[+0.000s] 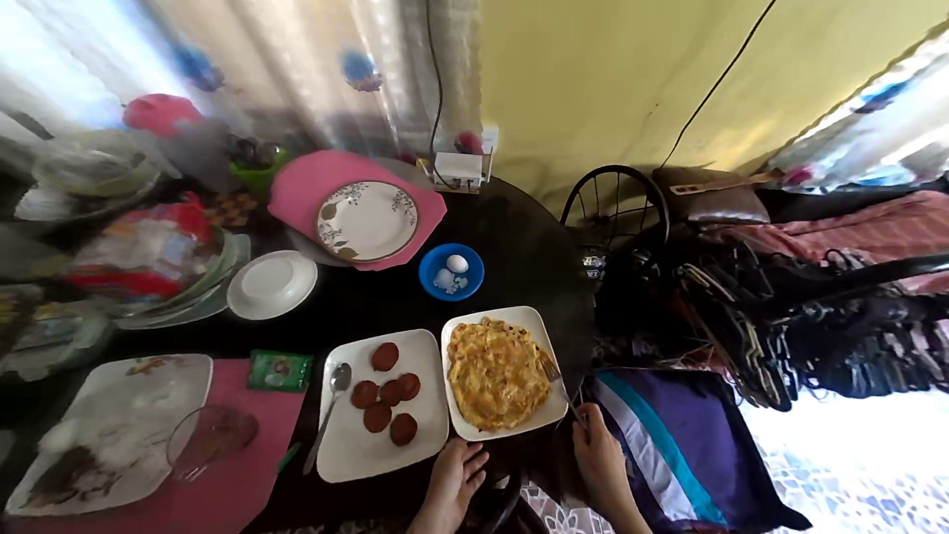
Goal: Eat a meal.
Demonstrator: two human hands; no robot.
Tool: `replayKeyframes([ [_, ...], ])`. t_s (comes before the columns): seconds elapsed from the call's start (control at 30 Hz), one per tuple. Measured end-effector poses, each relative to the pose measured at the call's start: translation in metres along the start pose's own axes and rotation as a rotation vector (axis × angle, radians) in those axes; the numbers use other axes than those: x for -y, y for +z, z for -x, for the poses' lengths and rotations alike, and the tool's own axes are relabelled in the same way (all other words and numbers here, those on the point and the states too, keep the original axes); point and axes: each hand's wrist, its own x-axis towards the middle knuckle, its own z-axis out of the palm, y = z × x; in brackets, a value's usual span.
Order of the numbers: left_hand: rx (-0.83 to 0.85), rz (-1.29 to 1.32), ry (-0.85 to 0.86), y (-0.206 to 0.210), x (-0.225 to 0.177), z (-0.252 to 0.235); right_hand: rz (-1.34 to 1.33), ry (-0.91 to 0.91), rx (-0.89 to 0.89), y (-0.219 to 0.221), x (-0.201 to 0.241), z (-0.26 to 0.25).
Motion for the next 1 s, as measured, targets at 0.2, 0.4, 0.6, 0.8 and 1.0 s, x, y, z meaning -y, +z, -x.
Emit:
replayKeyframes([
  [0.2,-0.063,-0.060,0.055,0.017,0.006,-0.006,-0.176,-0.046,0.159,-0.004,-0.001,-0.019],
  [0.4,-0.096,-0.162,0.149,0.024,0.017,-0.020,-0.035,-0.227,0.249,0.000,-0.008,-0.011],
  [0.6,-0.095,-0.184,0.207,0.028,0.012,-0.026,0.228,-0.272,0.260,-0.005,-0.011,-0.006],
  [0.8,-0.064,-0.165,0.201,0.029,0.014,-0.023,0.235,-0.391,0.064,-0.009,-0.029,-0.013],
  [1.0,-0.070,-0.167,0.195,0.035,0.014,-0.023,0.218,-0.359,0.070,-0.018,-0.005,-0.026],
])
